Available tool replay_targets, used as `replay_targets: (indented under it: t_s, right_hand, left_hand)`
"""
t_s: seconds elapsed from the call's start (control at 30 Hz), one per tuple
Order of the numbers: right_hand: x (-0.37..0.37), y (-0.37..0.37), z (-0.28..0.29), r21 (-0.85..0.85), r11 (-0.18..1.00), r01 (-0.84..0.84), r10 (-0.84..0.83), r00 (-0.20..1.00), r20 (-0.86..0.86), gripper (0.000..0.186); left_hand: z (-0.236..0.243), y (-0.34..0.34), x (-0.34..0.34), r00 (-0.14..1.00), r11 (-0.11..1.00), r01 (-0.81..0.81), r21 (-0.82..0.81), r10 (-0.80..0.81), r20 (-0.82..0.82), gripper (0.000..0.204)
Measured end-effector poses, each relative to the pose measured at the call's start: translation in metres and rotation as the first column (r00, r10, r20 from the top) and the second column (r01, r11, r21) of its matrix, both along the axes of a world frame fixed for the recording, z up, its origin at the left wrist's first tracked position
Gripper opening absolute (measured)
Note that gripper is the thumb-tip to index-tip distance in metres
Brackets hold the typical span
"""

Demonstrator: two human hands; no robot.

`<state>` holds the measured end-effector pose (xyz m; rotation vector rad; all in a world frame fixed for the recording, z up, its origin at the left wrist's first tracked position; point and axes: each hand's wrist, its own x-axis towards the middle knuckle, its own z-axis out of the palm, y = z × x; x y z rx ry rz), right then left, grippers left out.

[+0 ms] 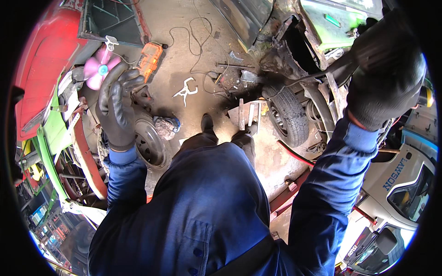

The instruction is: The person welds a section of a green car's front frame, then uses an angle grinder to smooth the weld and surrounding metal. They use a hammer and chisel to adjust the frame alignment, then weld the area again. The work is performed in a cluttered auto repair garage.

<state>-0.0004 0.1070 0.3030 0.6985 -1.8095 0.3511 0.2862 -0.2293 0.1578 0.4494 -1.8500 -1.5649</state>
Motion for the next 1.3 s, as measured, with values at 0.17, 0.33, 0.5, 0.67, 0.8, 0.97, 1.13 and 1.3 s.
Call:
replay_targets:
  t_s: [0.17,0.33,0.5,0.67,0.8,0.97,1.13,1.3]
  right_hand:
    - [-0.011,-0.081,0.001,-0.009,0.977,-0.215,0.215,0.976,0.018,0.053]
    - [-0.016,-0.098,-0.022,-0.082,0.912,-0.402,0.409,0.907,0.101,0.054]
    - [0.051,-0.098,-0.090,-0.332,0.809,-0.485,0.588,0.659,0.469,0.067]
    - [0.145,-0.116,-0.156,-0.882,0.452,0.132,0.879,-0.232,0.416,0.078]
    - [0.158,-0.116,-0.165,-0.804,0.593,0.043,0.777,-0.291,0.558,0.082]
    - [0.154,-0.109,-0.155,-0.787,0.616,0.010,0.762,-0.261,0.593,0.086]
    - [0.166,-0.110,-0.149,-0.735,0.653,-0.183,0.705,-0.209,0.678,0.088]
    - [0.160,-0.066,-0.141,-0.669,0.743,-0.024,0.629,-0.317,0.709,0.090]
  left_hand:
    - [-0.003,-0.033,0.058,0.978,0.972,-0.181,-0.147,0.194,0.080,0.053]
    - [0.013,-0.033,0.067,0.970,0.968,-0.238,-0.085,0.242,0.039,0.061]
    - [0.031,-0.003,0.017,0.995,0.999,-0.047,-0.004,0.046,-0.083,0.062]
    - [0.032,0.030,-0.061,0.981,0.959,0.182,0.217,-0.161,-0.108,0.078]
    - [0.026,0.043,-0.104,0.992,0.959,0.119,0.257,-0.106,-0.062,0.086]
    - [0.030,0.069,-0.121,0.963,0.899,0.267,0.348,-0.232,-0.141,0.091]
    - [0.041,0.061,-0.127,0.936,0.864,0.334,0.376,-0.350,-0.028,0.088]
    - [0.023,0.031,-0.112,0.853,0.847,0.485,0.218,-0.513,0.093,0.091]
